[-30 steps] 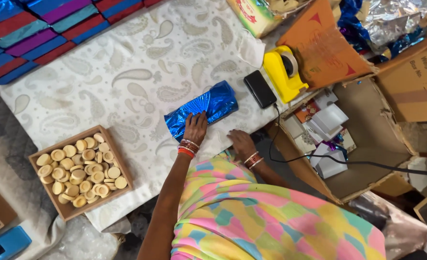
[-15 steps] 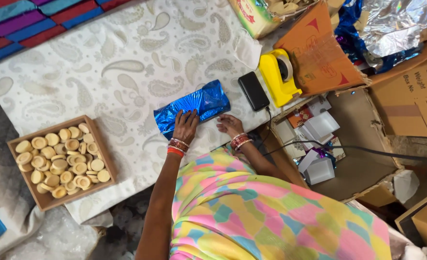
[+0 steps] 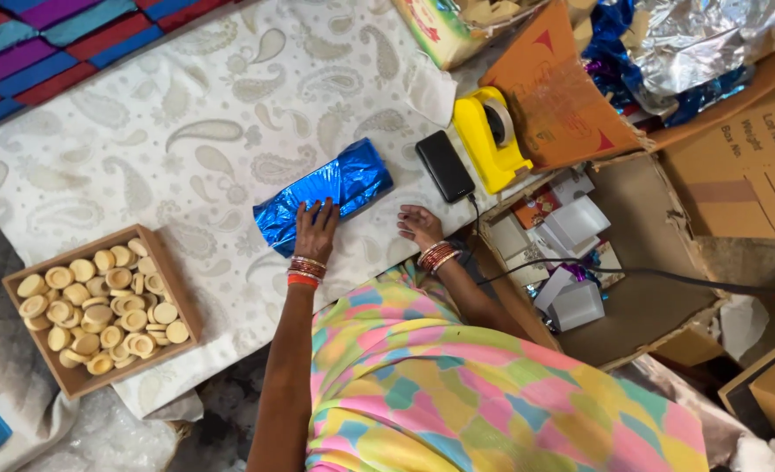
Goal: Wrapping a small product box in decorative blue and silver foil.
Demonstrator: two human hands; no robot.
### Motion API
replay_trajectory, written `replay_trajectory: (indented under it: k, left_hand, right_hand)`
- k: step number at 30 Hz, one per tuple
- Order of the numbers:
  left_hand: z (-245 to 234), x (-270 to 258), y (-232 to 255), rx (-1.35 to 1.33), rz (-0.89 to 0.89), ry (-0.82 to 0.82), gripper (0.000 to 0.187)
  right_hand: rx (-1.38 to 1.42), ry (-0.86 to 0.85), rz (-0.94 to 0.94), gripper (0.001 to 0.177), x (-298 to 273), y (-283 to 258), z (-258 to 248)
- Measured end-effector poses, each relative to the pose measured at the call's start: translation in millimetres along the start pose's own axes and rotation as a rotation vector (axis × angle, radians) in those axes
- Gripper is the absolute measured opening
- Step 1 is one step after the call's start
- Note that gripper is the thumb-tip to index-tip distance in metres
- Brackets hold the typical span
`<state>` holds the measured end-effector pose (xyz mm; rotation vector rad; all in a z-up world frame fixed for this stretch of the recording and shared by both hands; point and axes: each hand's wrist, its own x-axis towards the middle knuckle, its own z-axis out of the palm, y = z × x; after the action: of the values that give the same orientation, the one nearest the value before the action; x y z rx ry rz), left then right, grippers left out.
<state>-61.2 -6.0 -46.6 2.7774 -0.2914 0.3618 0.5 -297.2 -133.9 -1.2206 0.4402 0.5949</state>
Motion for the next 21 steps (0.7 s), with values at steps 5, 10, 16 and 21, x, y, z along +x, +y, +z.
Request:
replay_trajectory:
  k: [5, 10, 16, 21]
  left_hand:
    - [-6.5, 3.0, -9.1, -0.037, 0.013, -0.014, 0.049]
    - [-3.3, 1.6, -6.1, -0.06, -0.025, 0.018, 0.05]
    - [0.9, 2.7, -9.7, -0.041, 0.006, 0.022, 0.046]
    - [4.2, 4.6, -10.7, -0.009, 0.001, -0.002, 0.045]
  right_hand:
    - [-0.023, 0.049, -0.069, 0.026, 3.9, 4.8, -16.5]
    - [-0.116, 0.034, -0.049, 0.026, -0.1, -10.4, -8.8]
    - [-0.155, 0.017, -0.166, 0.021, 24.4, -12.3, 5.6]
    - [-0.167, 0.059, -0.331, 0.017, 53.4, -31.5, 34.1]
